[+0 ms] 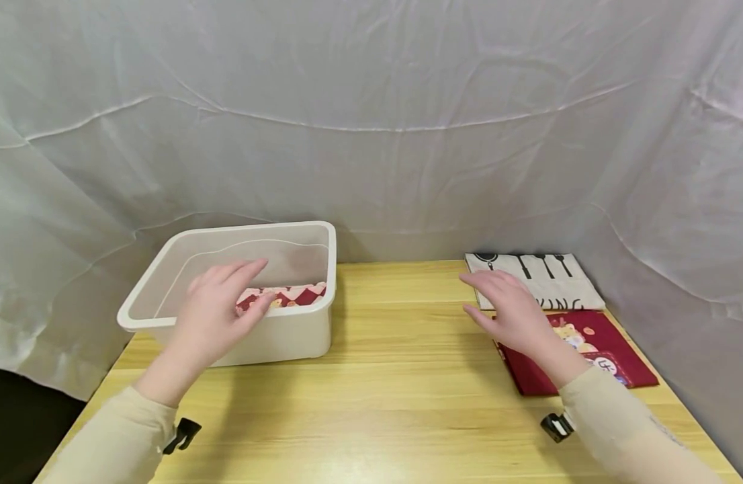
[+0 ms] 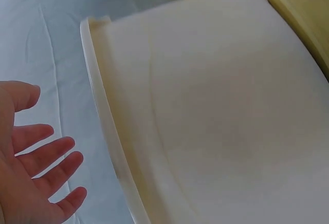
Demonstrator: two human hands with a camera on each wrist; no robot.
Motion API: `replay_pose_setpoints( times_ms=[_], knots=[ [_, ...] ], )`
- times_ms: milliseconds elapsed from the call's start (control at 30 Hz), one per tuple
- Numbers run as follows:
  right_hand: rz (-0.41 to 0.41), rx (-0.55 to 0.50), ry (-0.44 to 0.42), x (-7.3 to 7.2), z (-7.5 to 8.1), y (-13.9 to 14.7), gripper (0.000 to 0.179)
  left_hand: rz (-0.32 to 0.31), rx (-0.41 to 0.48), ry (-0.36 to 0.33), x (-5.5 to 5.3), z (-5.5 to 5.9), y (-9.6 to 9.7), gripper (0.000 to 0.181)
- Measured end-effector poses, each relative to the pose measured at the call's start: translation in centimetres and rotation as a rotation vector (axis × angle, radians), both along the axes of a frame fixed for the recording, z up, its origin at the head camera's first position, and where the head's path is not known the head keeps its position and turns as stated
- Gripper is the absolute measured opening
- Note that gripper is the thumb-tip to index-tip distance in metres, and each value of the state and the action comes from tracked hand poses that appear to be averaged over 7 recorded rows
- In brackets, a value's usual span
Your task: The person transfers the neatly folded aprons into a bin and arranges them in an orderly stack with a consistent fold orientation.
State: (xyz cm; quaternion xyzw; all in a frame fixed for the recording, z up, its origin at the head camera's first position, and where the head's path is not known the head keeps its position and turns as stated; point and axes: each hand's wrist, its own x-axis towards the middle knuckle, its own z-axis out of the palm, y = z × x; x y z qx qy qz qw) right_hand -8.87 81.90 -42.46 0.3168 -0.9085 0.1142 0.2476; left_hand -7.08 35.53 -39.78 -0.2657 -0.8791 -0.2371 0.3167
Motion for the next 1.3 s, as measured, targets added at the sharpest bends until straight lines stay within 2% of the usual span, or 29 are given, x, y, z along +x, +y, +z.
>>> replay_pose_setpoints(
  times_ms=[200, 533, 833, 1067, 1300],
  knots=[
    [-0.052, 0.027, -0.020, 1.0, -0.6, 3.1, 0.058, -0.049, -0.047, 0.016, 0.3, -0.2, 1.5, 0.052],
    [-0.188, 0.038, -0.102, 2.7, -1.5, 7.5, 0.060, -0.137, -0.062, 0.049, 1.1, -0.5, 3.5, 0.051],
    [-0.306, 0.027, -0.225, 3.8, -2.8, 10.5, 0.062, -0.195, -0.082, 0.086, 1.5, -0.5, 6.0, 0.051],
    [-0.329, 0.045, -0.254, 4.0, -4.0, 12.2, 0.060, -0.221, -0.089, 0.083, 1.4, -0.5, 7.9, 0.053],
    [-0.345, 0.094, -0.305, 4.5, -4.8, 13.3, 0.063, -0.239, -0.101, 0.137, 1.2, -0.9, 9.4, 0.053]
  ],
)
